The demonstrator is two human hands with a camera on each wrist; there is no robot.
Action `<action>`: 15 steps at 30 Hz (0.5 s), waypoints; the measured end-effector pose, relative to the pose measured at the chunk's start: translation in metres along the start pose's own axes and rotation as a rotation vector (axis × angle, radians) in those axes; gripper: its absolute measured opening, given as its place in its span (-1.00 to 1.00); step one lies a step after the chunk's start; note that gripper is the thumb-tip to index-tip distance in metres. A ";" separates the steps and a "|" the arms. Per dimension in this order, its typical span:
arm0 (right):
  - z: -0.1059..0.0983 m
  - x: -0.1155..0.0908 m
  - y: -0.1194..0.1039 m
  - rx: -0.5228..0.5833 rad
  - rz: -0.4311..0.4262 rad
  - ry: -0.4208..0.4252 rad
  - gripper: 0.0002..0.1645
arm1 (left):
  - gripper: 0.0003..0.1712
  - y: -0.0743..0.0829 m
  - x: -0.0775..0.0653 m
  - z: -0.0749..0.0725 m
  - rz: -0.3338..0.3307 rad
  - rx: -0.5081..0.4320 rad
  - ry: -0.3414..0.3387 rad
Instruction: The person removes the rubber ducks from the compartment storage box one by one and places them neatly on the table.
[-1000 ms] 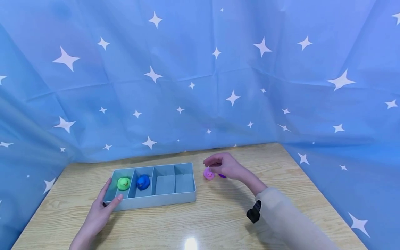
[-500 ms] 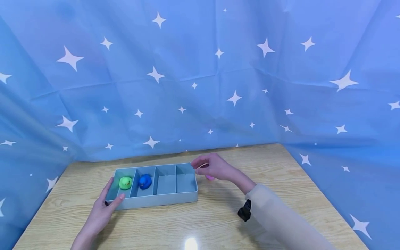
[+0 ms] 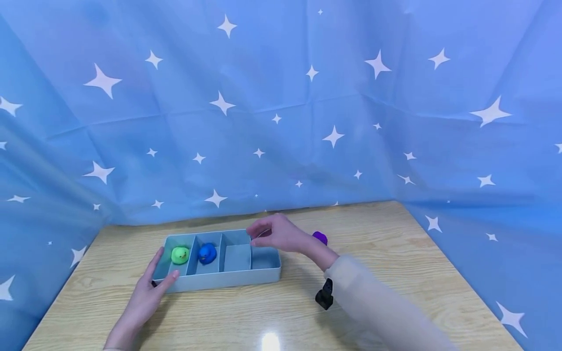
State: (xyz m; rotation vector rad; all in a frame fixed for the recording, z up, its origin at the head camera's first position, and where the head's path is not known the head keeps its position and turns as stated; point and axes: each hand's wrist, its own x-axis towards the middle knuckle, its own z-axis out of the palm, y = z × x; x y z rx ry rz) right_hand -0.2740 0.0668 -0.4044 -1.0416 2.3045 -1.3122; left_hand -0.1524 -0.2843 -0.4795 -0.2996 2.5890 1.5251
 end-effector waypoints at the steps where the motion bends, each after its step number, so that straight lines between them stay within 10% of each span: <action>1: 0.003 0.003 -0.001 0.004 0.000 0.000 -0.59 | 0.12 0.000 0.000 0.001 0.004 0.003 0.001; 15: 0.063 0.040 -0.025 -0.011 -0.028 -0.099 -0.50 | 0.12 0.000 0.002 -0.001 -0.007 -0.006 -0.011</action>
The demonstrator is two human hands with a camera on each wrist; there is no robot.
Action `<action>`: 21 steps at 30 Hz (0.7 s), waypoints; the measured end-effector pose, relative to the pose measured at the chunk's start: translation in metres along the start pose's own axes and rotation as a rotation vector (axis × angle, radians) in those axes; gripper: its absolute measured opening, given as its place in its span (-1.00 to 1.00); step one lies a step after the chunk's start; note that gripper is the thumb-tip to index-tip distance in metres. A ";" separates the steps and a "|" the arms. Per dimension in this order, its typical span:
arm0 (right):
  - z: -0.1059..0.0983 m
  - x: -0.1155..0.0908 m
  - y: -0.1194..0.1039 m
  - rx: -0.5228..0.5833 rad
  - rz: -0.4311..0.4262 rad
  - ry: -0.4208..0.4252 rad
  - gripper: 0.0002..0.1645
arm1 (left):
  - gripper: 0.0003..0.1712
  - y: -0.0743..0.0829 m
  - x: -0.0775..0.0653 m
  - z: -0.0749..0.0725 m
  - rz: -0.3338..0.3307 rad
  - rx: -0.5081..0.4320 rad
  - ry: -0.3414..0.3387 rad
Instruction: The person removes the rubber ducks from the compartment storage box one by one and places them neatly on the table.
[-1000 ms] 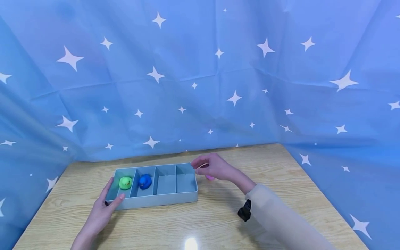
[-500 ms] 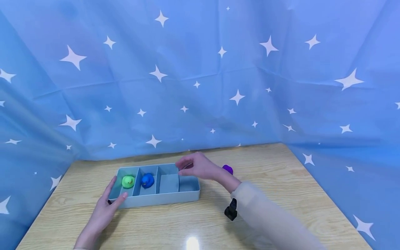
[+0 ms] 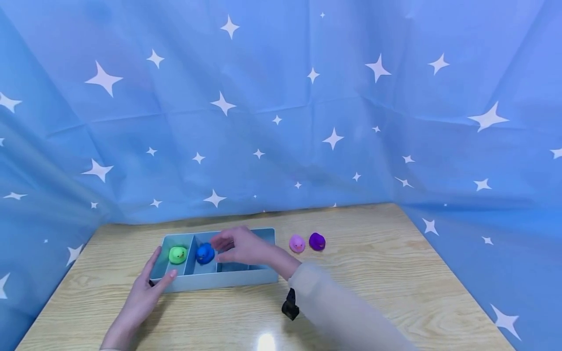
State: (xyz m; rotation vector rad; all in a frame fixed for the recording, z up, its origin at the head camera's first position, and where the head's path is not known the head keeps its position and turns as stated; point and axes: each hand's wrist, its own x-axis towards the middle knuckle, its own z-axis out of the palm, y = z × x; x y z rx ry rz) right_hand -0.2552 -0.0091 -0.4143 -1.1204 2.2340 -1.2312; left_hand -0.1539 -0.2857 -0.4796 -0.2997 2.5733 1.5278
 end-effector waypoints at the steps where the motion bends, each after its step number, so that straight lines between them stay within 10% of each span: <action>1: 0.003 0.001 0.000 -0.008 0.001 -0.003 -0.50 | 0.12 0.000 0.000 0.000 -0.002 0.000 -0.001; 21: 0.027 0.035 -0.001 -0.212 0.054 -0.037 -0.50 | 0.14 0.002 0.000 0.001 -0.016 -0.013 -0.005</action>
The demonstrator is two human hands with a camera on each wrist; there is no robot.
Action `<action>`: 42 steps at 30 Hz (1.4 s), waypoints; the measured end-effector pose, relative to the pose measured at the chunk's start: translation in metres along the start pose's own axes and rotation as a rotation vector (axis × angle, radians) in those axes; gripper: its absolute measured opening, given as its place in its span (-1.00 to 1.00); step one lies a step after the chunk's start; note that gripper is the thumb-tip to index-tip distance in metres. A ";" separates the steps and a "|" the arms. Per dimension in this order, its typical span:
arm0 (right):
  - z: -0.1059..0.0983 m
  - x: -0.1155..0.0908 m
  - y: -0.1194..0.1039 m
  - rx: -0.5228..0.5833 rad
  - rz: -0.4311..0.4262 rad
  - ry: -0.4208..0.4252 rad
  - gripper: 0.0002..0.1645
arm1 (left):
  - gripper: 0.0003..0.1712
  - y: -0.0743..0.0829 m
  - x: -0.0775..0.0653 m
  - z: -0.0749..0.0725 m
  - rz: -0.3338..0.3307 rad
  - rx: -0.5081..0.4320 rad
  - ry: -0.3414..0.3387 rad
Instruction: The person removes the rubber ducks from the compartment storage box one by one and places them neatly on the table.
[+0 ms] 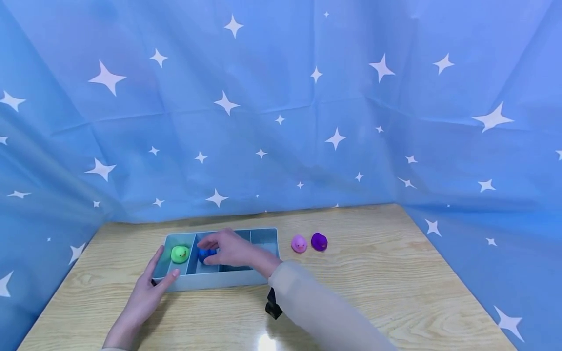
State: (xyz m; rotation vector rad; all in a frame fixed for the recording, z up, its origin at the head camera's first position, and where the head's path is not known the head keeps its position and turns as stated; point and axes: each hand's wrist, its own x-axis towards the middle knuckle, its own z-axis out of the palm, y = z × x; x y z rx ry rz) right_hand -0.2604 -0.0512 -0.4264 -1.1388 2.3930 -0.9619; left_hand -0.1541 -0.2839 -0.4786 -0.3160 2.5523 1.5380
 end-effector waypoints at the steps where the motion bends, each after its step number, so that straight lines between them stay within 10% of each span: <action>1: 0.000 0.002 0.000 -0.019 0.002 0.002 -0.51 | 0.13 0.000 0.000 0.000 -0.001 -0.001 -0.001; 25: 0.009 0.035 0.002 -0.459 -0.048 -0.068 -0.64 | 0.11 -0.001 -0.002 0.002 0.028 -0.030 0.014; 42: 0.006 0.036 0.003 -0.325 -0.018 -0.060 -0.71 | 0.12 -0.001 -0.002 0.001 0.025 -0.006 0.018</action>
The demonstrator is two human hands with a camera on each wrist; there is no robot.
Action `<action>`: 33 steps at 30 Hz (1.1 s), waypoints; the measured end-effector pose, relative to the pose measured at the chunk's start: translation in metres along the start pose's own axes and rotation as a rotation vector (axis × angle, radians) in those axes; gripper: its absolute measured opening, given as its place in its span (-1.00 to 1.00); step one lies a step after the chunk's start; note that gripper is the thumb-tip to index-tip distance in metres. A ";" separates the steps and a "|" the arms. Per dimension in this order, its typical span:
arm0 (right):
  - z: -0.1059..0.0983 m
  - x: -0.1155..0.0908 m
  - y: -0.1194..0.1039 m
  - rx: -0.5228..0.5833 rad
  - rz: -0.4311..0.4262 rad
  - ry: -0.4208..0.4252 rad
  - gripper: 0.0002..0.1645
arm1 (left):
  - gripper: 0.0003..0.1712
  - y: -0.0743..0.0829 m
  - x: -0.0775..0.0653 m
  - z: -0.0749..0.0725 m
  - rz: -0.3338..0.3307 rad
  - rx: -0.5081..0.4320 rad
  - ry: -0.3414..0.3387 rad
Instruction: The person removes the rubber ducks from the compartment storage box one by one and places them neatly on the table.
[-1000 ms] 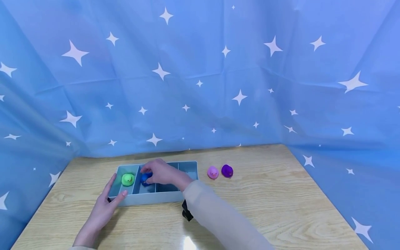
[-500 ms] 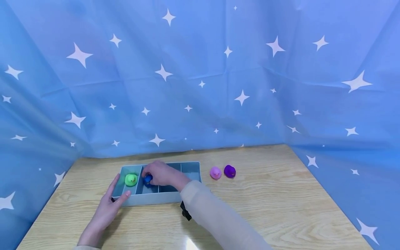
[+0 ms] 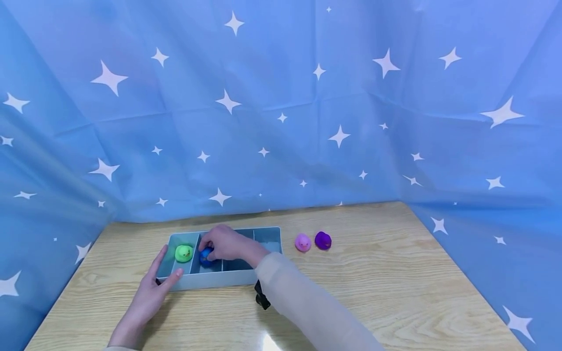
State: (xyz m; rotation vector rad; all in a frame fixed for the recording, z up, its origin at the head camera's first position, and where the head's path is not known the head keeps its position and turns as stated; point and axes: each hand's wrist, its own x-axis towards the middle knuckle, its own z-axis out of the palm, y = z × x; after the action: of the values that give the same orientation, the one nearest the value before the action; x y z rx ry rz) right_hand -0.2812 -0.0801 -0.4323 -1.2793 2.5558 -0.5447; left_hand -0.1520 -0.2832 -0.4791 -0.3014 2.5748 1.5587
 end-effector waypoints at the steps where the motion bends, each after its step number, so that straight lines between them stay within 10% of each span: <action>1: 0.000 0.000 0.001 0.026 0.003 0.004 -0.72 | 0.13 0.000 0.000 0.000 -0.005 0.002 -0.001; 33: -0.023 -0.043 -0.003 0.496 0.025 0.068 -0.72 | 0.14 0.001 0.002 0.000 -0.020 -0.001 -0.012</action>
State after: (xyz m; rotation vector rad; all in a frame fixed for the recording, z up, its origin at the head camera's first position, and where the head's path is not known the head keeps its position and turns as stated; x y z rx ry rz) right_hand -0.2618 -0.0420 -0.4081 -1.0598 2.2707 -1.1441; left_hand -0.1541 -0.2833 -0.4785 -0.3160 2.5542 1.5510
